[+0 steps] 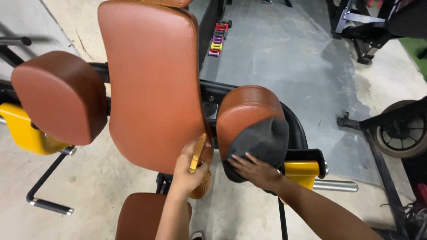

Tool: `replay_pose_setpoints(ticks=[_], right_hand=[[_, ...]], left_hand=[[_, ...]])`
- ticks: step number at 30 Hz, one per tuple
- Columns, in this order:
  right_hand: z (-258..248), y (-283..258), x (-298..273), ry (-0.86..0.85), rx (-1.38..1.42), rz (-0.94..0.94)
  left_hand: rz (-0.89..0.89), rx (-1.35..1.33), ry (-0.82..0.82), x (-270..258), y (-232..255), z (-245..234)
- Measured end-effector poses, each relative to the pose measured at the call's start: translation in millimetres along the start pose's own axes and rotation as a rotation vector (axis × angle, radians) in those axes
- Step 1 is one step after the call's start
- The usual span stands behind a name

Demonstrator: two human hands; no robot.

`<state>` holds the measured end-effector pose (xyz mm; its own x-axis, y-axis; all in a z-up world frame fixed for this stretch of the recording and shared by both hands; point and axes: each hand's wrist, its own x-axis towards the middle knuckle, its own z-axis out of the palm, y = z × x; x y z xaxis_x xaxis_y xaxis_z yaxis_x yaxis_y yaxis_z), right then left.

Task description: Cleaning and wiping down a gym machine using a spray bottle and cloth.

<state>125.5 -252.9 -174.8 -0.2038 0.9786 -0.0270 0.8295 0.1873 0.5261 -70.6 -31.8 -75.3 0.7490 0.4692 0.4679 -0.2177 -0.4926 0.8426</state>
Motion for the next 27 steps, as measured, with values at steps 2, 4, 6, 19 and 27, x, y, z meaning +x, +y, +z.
replay_pose_setpoints(ticks=[2, 4, 6, 19, 27], right_hand=[[36.4, -16.9, -8.7, 0.040, -0.046, -0.045], [54.8, -27.7, -17.5, 0.079, -0.095, -0.091], [55.7, -31.6, -22.1, 0.099, 0.245, -0.118], [-149.2, 110.2, 28.5, 0.482, 0.188, 0.493], [-44.1, 7.9, 52.6, 0.238, -0.336, 0.222]], left_hand=[[-0.036, -0.055, 0.003, -7.5, 4.2, 0.8], [-0.070, -0.113, 0.007, -13.6, 9.5, 1.6], [-0.054, -0.111, 0.000, -15.3, 15.3, 0.0], [-0.089, 0.027, 0.080, -2.8, 30.1, 14.9], [-0.044, -0.002, 0.109, -11.6, 21.0, 17.0]])
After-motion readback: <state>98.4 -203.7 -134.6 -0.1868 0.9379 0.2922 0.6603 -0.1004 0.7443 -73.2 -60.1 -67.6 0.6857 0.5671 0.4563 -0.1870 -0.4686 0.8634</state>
